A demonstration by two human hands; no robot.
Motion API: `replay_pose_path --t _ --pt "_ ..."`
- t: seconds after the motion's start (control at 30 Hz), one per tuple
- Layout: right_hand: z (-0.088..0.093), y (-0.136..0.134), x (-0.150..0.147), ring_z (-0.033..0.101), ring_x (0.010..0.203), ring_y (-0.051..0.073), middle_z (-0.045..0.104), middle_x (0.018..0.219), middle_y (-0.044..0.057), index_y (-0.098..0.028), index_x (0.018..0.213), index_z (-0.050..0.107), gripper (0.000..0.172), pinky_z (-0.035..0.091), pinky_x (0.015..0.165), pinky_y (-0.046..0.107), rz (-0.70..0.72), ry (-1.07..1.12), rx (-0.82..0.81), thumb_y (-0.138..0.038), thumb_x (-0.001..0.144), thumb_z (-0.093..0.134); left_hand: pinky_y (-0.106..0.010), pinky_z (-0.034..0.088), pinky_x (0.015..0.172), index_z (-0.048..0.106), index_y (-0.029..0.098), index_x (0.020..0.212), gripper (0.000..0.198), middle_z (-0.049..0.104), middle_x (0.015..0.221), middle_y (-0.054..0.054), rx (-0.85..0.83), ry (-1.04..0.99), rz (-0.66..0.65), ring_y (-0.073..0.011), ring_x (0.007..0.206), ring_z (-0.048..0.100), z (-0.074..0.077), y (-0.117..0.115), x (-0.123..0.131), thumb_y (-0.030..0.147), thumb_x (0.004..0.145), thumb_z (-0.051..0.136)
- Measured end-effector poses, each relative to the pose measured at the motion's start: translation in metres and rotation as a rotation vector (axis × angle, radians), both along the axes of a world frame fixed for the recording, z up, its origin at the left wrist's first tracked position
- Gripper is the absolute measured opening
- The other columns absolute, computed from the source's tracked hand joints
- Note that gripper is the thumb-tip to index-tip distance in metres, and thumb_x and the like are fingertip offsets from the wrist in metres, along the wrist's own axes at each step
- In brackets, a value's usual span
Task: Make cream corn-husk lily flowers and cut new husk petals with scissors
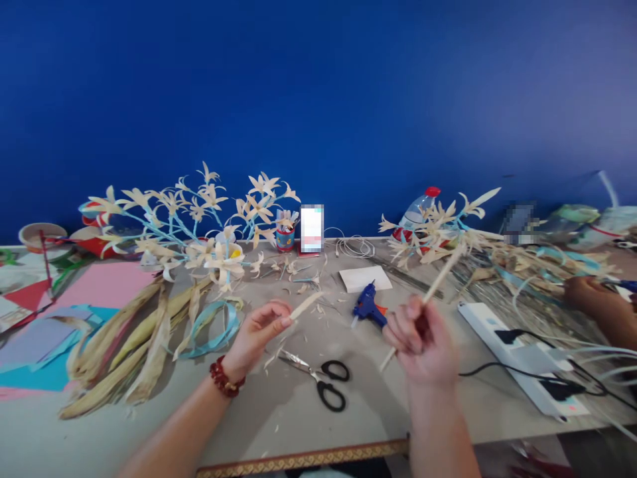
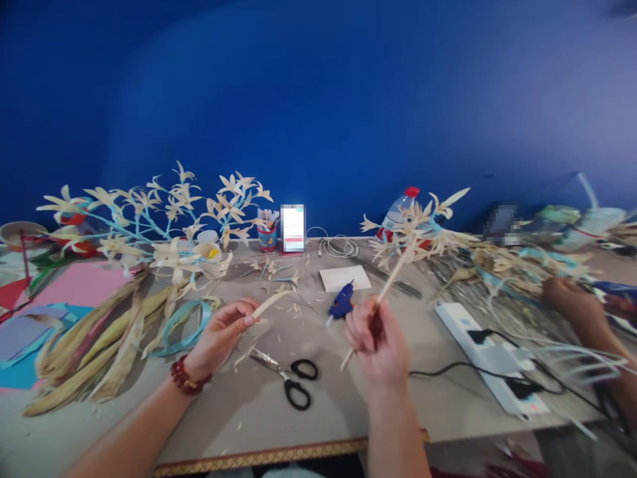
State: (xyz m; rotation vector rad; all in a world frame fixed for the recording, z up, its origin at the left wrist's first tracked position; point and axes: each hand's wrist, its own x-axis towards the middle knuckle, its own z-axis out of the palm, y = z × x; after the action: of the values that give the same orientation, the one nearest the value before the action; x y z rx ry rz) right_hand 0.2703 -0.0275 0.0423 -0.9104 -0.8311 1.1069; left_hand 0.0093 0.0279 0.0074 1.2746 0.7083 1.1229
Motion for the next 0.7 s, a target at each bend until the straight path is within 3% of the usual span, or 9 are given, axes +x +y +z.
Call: replay_pose_path --t 0.07,0.13,0.27,0.4,0.47,0.53,0.6,0.7 --pt "-0.001 -0.004 0.003 0.028 0.039 0.009 0.042 0.049 -0.006 -0.021 0.088 0.063 0.030 0.022 0.037 0.021 -0.073 -0.199 -0.035 -0.049 0.087 0.055 -0.029 0.045 0.077 0.065 0.017 0.076 0.015 0.062 0.078 -0.003 -0.131 -0.049 -0.011 -0.0163 0.081 0.058 -0.002 -0.005 0.004 0.030 0.078 0.071" --pt "-0.012 -0.012 0.005 0.038 0.045 0.010 0.051 0.058 -0.002 -0.018 0.101 0.065 0.033 0.027 0.040 0.023 -0.049 -0.468 -0.101 -0.047 0.087 0.057 -0.030 0.046 0.078 0.066 0.016 0.077 0.017 0.062 0.072 -0.002 -0.241 -0.093 -0.045 -0.0169 0.081 0.060 -0.001 -0.009 0.008 0.032 0.078 0.071" --pt "-0.047 -0.035 0.015 0.061 0.067 0.021 0.067 0.074 0.005 -0.022 0.096 0.069 0.027 0.045 0.060 0.029 0.071 -1.079 -0.204 -0.041 0.090 0.052 -0.029 0.045 0.081 0.067 0.015 0.081 0.016 0.065 0.076 -0.002 -0.385 -0.244 -0.097 -0.0148 0.078 0.062 0.004 -0.015 0.012 0.030 0.077 0.073" --pt "-0.060 -0.047 0.028 0.065 0.086 0.028 0.070 0.098 0.010 -0.022 0.099 0.070 0.028 0.049 0.076 0.039 0.006 -1.412 -0.199 -0.035 0.091 0.046 -0.028 0.046 0.078 0.067 0.015 0.081 0.011 0.065 0.077 -0.003 -0.452 -0.329 -0.134 -0.0135 0.075 0.061 0.012 -0.017 0.011 0.025 0.079 0.071" --pt "-0.053 -0.046 0.027 0.062 0.092 0.031 0.068 0.100 0.013 -0.019 0.101 0.069 0.028 0.048 0.082 0.044 -0.142 -1.452 -0.126 -0.034 0.089 0.049 -0.029 0.047 0.077 0.065 0.015 0.080 0.009 0.063 0.076 -0.003 -0.486 -0.363 -0.184 -0.0133 0.073 0.060 0.014 -0.019 0.011 0.024 0.082 0.067" --pt "-0.039 -0.042 0.015 0.060 0.097 0.030 0.067 0.101 0.013 -0.018 0.101 0.068 0.026 0.046 0.087 0.044 -0.222 -1.360 -0.030 -0.033 0.089 0.051 -0.030 0.048 0.076 0.064 0.014 0.080 0.011 0.059 0.074 -0.002 -0.527 -0.411 -0.268 -0.0124 0.071 0.058 0.015 -0.021 0.012 0.024 0.085 0.062" --pt "-0.024 -0.034 -0.006 0.061 0.098 0.026 0.066 0.104 0.011 -0.020 0.103 0.068 0.023 0.047 0.088 0.039 -0.084 -1.144 0.058 -0.031 0.092 0.051 -0.030 0.049 0.074 0.063 0.013 0.079 0.013 0.053 0.071 -0.001 -0.575 -0.468 -0.374 -0.0114 0.068 0.055 0.016 -0.024 0.013 0.022 0.088 0.058" --pt "-0.007 -0.018 -0.046 0.063 0.088 0.022 0.066 0.100 0.009 -0.022 0.113 0.065 0.027 0.051 0.077 0.034 0.169 -0.822 0.116 -0.033 0.090 0.057 -0.030 0.049 0.071 0.062 0.012 0.080 0.013 0.048 0.068 0.000 -0.663 -0.511 -0.504 -0.0116 0.067 0.052 0.017 -0.029 0.014 0.019 0.088 0.054"
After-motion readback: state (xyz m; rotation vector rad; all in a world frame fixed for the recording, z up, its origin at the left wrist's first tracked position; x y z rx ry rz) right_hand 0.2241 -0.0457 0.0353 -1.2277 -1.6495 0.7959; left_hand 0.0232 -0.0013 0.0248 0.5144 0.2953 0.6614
